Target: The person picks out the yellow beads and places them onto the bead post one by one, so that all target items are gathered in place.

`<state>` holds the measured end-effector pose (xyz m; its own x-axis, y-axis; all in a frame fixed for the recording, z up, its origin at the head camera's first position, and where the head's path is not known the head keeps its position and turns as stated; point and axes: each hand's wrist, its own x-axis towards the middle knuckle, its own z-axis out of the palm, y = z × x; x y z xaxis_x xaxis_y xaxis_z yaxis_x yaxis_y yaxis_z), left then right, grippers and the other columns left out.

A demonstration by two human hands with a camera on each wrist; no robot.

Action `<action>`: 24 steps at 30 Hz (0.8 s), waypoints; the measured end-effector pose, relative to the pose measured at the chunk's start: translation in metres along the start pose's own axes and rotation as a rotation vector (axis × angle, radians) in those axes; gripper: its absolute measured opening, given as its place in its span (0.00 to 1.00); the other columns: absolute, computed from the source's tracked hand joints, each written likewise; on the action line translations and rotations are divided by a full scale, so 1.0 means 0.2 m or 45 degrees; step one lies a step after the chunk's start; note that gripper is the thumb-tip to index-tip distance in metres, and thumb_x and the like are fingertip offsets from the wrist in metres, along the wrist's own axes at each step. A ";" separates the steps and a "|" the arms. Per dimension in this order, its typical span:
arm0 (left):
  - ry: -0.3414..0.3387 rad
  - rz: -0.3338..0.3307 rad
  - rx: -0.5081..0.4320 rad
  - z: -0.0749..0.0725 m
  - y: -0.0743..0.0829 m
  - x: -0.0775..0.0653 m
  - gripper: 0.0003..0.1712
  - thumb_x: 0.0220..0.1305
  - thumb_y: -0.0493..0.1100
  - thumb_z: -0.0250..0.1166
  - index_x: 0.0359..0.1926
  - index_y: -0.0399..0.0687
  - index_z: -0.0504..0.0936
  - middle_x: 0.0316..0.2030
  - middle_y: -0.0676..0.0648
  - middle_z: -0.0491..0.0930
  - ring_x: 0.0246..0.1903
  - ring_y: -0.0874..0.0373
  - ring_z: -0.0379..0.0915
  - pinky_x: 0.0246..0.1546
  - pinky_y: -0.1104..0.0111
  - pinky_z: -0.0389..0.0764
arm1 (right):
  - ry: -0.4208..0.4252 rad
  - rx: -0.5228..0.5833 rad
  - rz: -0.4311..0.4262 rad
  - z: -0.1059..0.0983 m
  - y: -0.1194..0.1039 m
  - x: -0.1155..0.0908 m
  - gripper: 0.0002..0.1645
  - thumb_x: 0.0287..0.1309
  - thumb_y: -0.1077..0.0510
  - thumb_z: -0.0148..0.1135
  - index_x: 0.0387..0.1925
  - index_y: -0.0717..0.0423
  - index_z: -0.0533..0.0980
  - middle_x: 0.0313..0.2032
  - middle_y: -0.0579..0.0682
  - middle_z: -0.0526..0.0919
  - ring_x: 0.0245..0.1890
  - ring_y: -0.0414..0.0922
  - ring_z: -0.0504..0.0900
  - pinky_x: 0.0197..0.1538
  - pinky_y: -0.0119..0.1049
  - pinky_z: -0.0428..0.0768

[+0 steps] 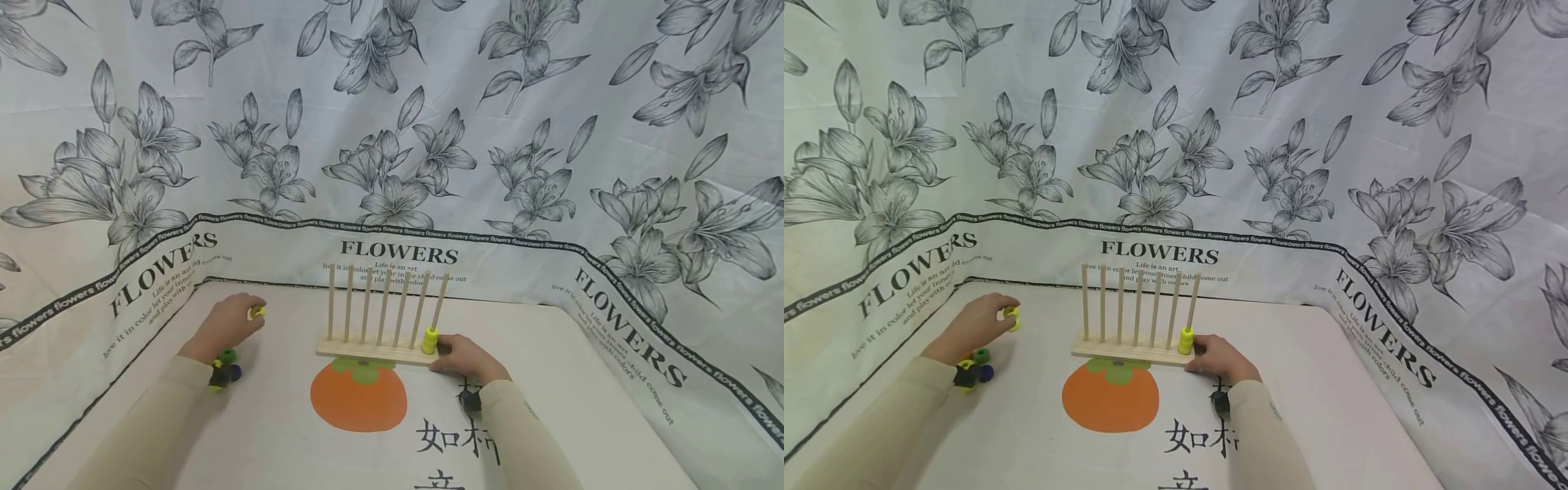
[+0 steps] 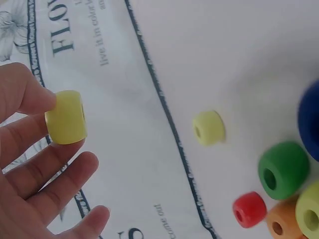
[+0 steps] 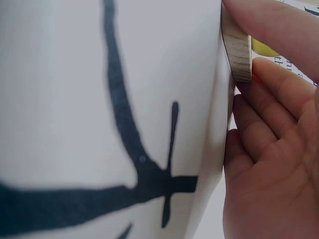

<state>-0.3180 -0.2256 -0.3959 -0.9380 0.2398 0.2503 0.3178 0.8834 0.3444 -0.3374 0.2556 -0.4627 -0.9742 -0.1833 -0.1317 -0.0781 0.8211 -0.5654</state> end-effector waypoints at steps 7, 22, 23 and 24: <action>0.063 0.080 0.026 -0.01 0.10 0.02 0.21 0.63 0.42 0.58 0.54 0.37 0.80 0.46 0.39 0.82 0.44 0.45 0.78 0.46 0.49 0.78 | 0.000 0.005 0.005 0.00 0.00 0.00 0.46 0.41 0.42 0.76 0.65 0.44 0.71 0.67 0.52 0.71 0.69 0.58 0.65 0.69 0.64 0.59; 0.132 0.130 -0.005 -0.07 0.30 0.07 0.18 0.64 0.43 0.61 0.50 0.37 0.82 0.46 0.39 0.83 0.45 0.44 0.79 0.46 0.50 0.80 | -0.006 0.007 0.012 0.00 0.01 0.01 0.47 0.41 0.43 0.76 0.65 0.45 0.71 0.67 0.52 0.71 0.69 0.58 0.64 0.70 0.63 0.59; 0.137 0.135 -0.009 -0.07 0.31 0.07 0.18 0.64 0.43 0.61 0.50 0.37 0.82 0.46 0.39 0.83 0.45 0.44 0.79 0.46 0.50 0.80 | -0.006 0.005 0.011 0.00 0.01 0.01 0.47 0.41 0.42 0.76 0.65 0.45 0.71 0.67 0.52 0.71 0.69 0.58 0.64 0.70 0.63 0.59; 0.144 0.142 -0.011 -0.08 0.33 0.08 0.17 0.64 0.43 0.61 0.50 0.38 0.83 0.46 0.39 0.83 0.45 0.44 0.79 0.46 0.50 0.80 | -0.007 0.004 0.011 0.00 0.01 0.01 0.47 0.41 0.42 0.76 0.65 0.45 0.71 0.67 0.52 0.71 0.69 0.58 0.65 0.69 0.63 0.59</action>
<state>-0.3095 -0.1701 -0.3559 -0.8755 0.2889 0.3875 0.4207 0.8502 0.3167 -0.3387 0.2562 -0.4640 -0.9737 -0.1788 -0.1410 -0.0686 0.8210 -0.5669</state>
